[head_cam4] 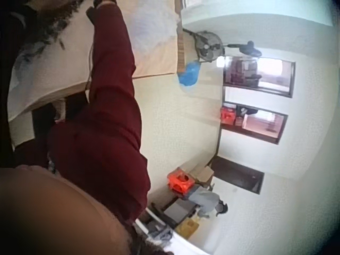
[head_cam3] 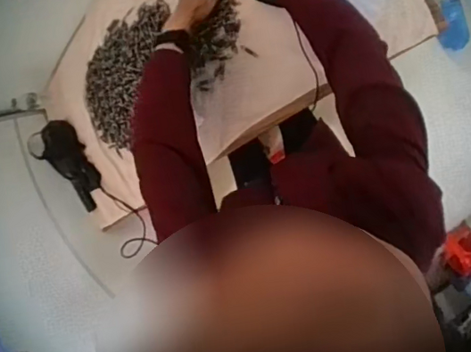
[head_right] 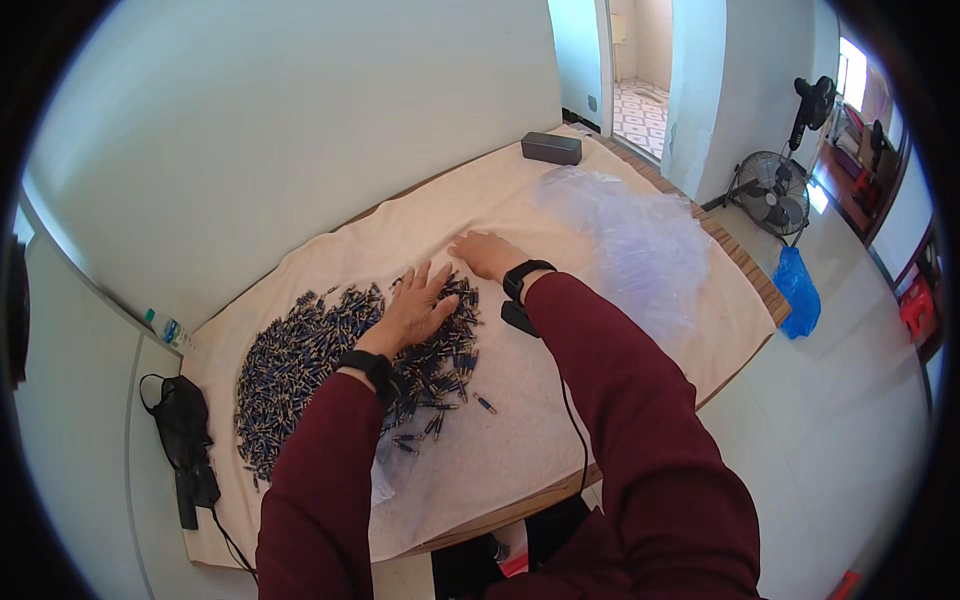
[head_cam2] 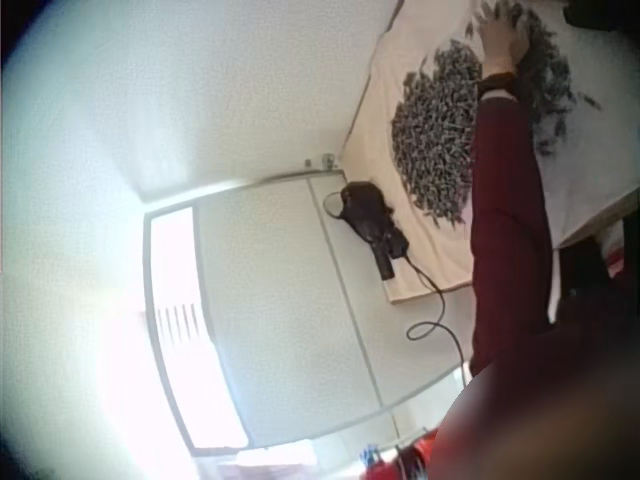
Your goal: The person gathers small blue and gold components by hand, places them into a plastic bag, and seals the bag before setting it aside.
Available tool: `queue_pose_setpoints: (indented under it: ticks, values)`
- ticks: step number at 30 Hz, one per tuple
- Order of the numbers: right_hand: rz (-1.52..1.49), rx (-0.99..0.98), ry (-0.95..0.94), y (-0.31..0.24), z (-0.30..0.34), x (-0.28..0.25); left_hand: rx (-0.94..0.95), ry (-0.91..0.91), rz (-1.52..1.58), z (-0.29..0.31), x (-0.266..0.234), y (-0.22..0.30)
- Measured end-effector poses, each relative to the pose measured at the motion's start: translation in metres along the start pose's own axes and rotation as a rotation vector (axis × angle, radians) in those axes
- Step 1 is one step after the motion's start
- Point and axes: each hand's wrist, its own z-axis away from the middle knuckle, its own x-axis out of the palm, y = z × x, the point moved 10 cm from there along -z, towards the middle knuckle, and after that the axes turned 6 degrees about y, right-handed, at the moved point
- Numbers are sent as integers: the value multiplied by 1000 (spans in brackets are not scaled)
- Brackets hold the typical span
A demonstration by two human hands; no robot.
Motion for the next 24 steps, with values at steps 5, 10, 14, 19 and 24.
queue_pose_setpoints:
  ticks: [5, 10, 14, 19, 24]
  values:
    - [-14, 43, -60, 7, -12, 7, 94, -103, 104, -11, 23, 19]
    - [-28, 157, -225, 30, -19, 25, 250, -138, 116, 28, 4, 72]
    - [-14, 206, -318, 36, -24, 38, 383, -123, 32, 79, -9, 99]
    - [85, -31, 46, 10, -17, 9, 552, -89, -190, 132, -27, 110]
    - [81, 10, 121, 8, 4, -9, 470, 28, -236, 144, -54, 87]
